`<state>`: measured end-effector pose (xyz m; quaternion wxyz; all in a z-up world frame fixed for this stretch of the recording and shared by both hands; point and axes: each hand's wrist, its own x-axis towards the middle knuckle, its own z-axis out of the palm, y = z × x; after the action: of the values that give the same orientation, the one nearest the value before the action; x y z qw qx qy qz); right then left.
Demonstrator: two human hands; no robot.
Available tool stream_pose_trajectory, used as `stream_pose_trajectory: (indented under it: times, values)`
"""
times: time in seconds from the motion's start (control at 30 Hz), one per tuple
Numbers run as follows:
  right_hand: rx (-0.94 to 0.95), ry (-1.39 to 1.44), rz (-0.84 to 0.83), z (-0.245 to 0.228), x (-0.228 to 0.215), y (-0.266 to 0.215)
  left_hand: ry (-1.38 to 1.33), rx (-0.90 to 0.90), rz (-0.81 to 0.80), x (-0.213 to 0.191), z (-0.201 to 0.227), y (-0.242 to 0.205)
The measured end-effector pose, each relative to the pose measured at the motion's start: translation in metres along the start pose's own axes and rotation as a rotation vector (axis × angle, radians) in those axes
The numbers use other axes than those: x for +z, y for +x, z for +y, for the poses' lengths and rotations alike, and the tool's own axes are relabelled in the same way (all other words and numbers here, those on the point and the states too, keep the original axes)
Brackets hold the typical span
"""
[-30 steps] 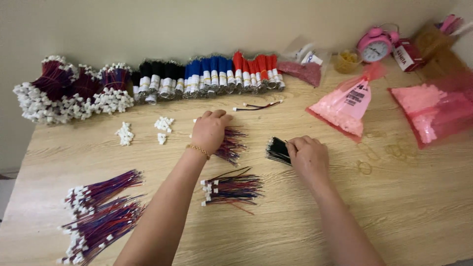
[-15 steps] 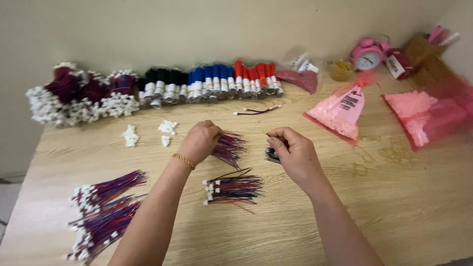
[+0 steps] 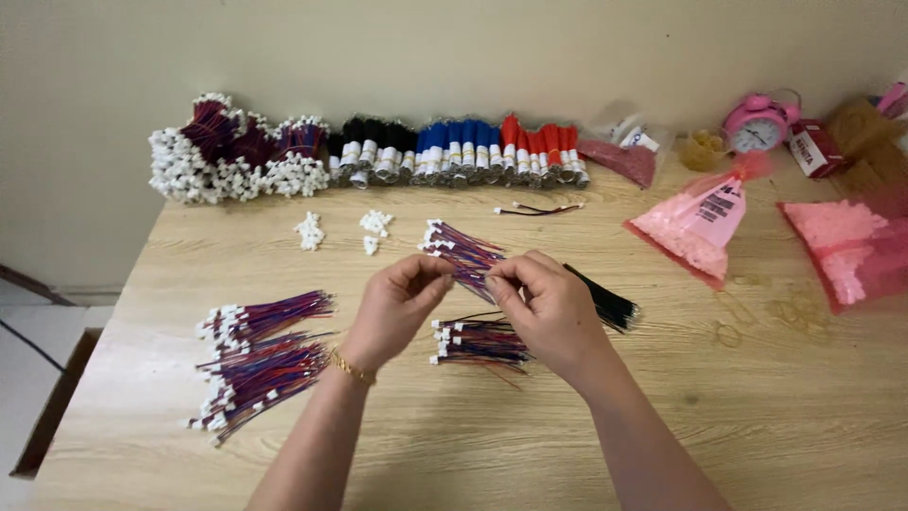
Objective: The person assembles wire harnesses by inserting the ends of multi-colored wires into small white plastic connectors. The person picks up a wire, aligns it with a connector, and pushes it in, repeating this process for multiple wires on a wooden table.
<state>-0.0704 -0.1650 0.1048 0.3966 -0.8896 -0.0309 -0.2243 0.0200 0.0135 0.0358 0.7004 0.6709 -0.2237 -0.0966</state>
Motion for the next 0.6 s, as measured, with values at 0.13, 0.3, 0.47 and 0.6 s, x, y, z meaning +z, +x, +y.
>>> stream_pose_trajectory:
  times: [0.13, 0.3, 0.47, 0.6]
  values:
    - [-0.057, -0.070, 0.006, -0.006, 0.008, -0.003, -0.265, 0.010, 0.054, 0.012, -0.012, -0.013]
    - [-0.170, -0.139, -0.021, -0.004, 0.009, -0.002, -0.467, -0.047, 0.090, 0.020, -0.017, -0.024]
    - [-0.160, -0.144, -0.006, -0.014, 0.008, -0.008, -0.584, -0.089, 0.105, 0.026, -0.020, -0.026]
    - [-0.131, -0.138, -0.017, -0.012, 0.010, -0.010, -0.645, -0.100, 0.099, 0.028, -0.022, -0.026]
